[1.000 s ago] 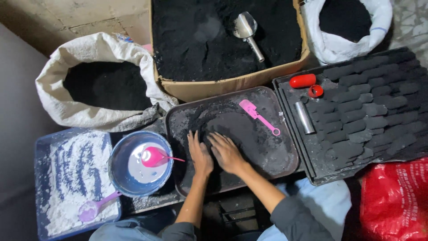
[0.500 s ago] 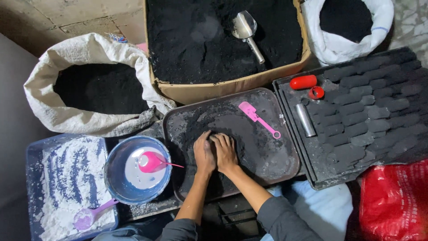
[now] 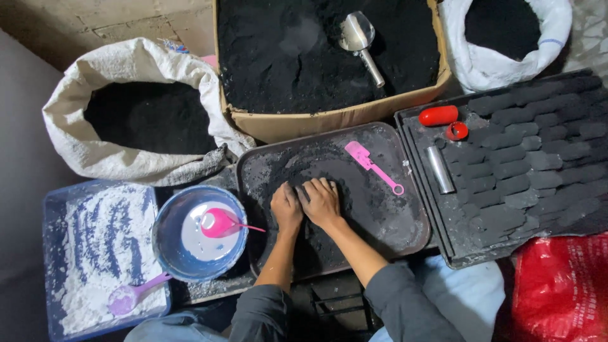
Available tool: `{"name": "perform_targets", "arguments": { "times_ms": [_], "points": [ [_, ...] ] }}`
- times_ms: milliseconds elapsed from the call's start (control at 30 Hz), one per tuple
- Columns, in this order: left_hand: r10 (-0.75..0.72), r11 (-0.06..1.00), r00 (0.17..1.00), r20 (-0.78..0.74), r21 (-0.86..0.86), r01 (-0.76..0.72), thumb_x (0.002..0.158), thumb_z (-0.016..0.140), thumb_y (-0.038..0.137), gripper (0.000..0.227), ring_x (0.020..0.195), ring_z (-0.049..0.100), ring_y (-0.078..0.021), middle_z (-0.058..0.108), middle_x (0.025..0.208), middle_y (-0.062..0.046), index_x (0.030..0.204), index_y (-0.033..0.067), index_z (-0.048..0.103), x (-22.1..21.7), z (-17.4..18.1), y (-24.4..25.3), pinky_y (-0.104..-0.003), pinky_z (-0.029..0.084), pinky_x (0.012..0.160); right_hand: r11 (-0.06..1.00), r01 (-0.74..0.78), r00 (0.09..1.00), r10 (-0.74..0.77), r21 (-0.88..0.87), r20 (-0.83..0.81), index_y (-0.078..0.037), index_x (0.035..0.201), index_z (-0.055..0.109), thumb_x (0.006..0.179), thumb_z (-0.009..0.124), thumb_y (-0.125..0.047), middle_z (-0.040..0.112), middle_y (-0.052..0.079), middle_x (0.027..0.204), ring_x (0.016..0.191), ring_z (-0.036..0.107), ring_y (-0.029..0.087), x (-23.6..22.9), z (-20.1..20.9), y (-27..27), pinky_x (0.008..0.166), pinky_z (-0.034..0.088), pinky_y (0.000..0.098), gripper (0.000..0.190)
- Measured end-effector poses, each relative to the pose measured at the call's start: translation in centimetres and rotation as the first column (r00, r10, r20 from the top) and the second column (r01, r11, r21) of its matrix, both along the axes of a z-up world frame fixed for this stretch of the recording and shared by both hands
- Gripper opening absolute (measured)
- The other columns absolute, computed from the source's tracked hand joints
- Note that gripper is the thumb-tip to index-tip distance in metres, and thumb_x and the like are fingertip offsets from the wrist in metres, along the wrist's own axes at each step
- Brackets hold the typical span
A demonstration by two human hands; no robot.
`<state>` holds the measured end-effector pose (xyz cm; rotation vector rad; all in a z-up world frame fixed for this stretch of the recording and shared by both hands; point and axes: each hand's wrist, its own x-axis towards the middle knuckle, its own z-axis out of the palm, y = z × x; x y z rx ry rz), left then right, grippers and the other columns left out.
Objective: Mixing and pressing charcoal powder in a tray using hands to prepare a mixture.
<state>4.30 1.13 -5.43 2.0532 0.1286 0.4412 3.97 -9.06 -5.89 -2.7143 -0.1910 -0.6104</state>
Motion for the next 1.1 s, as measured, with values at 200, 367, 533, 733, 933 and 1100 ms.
{"name": "perform_targets", "arguments": {
  "times_ms": [200, 367, 533, 733, 933, 1100],
  "points": [
    [-0.153, 0.987, 0.976, 0.152, -0.019, 0.158, 0.093, 0.03, 0.016, 0.029, 0.098, 0.054, -0.0323, 0.058, 0.099, -0.015, 0.104, 0.003, 0.054, -2.9, 4.3, 1.1, -0.042, 0.04, 0.089, 0.935, 0.069, 0.901, 0.091, 0.347, -0.425, -0.009, 0.135, 0.028, 0.089, 0.045, -0.028, 0.025, 0.02, 0.138, 0.13, 0.014, 0.038, -6.8, 10.7, -0.2, 0.1, 0.008, 0.0574, 0.052],
    [-0.056, 0.998, 0.998, 0.026, 0.013, 0.055, 0.093, 0.034, 0.016, 0.034, 0.112, 0.041, -0.0423, 0.047, 0.119, -0.026, 0.12, -0.0025, 0.045, -7.9, 7.7, 1.5, -0.05, 0.03, 0.095, 0.926, 0.2, 0.844, 0.004, 0.322, -0.536, -0.006, 0.136, 0.024, 0.091, 0.038, -0.027, 0.019, 0.02, 0.142, 0.133, 0.011, 0.036, -6.8, 9.9, -2.9, 0.102, 0.007, 0.0583, 0.052],
    [-0.061, 0.997, 0.978, -0.198, 0.043, 0.071, 0.094, 0.024, 0.033, 0.05, 0.128, 0.024, -0.0381, 0.03, 0.136, -0.023, 0.133, 0.0022, 0.03, -9.0, 6.5, 0.9, -0.052, 0.016, 0.102, 0.827, 0.07, 0.854, 0.239, 0.557, -0.462, -0.009, 0.129, 0.043, 0.096, 0.027, -0.019, 0.034, 0.015, 0.138, 0.132, 0.023, 0.027, -1.0, 9.1, -4.0, 0.107, 0.009, 0.0458, 0.038],
    [-0.156, 0.975, 0.974, -0.163, -0.182, 0.126, 0.096, 0.019, 0.025, 0.049, 0.131, 0.012, -0.0408, 0.017, 0.141, -0.026, 0.138, -0.0009, 0.018, -4.5, 5.4, -0.3, -0.05, 0.007, 0.105, 0.692, 0.019, 0.665, 0.53, 0.721, -0.526, -0.002, 0.119, 0.053, 0.094, 0.021, -0.025, 0.046, 0.02, 0.127, 0.129, 0.029, 0.031, 1.6, 12.0, -0.1, 0.107, 0.017, 0.0461, 0.047],
    [-0.333, 0.91, 0.928, -0.167, -0.315, 0.27, 0.089, 0.012, 0.056, 0.071, 0.13, 0.012, -0.0424, 0.017, 0.141, -0.025, 0.139, 0.0069, 0.023, -3.5, 7.1, -0.3, -0.056, 0.006, 0.103, 0.902, -0.249, 0.773, 0.405, 0.353, -0.489, -0.002, 0.14, 0.017, 0.088, 0.034, -0.003, 0.015, 0.016, 0.145, 0.135, 0.007, 0.03, -3.5, 9.7, 0.5, 0.106, 0.01, 0.0477, 0.054],
    [-0.346, 0.937, 0.932, 0.104, 0.081, 0.339, 0.093, 0.024, 0.023, 0.042, 0.114, 0.047, -0.0262, 0.055, 0.116, -0.009, 0.118, 0.0095, 0.055, -2.7, 2.6, -0.2, -0.041, 0.032, 0.096, 0.979, -0.147, 0.93, 0.186, 0.143, -0.316, 0.006, 0.108, 0.049, 0.077, 0.044, -0.001, 0.038, 0.02, 0.131, 0.128, 0.027, 0.031, -6.0, 6.5, 0.2, 0.098, 0.027, 0.0504, 0.032]
  ]
}}
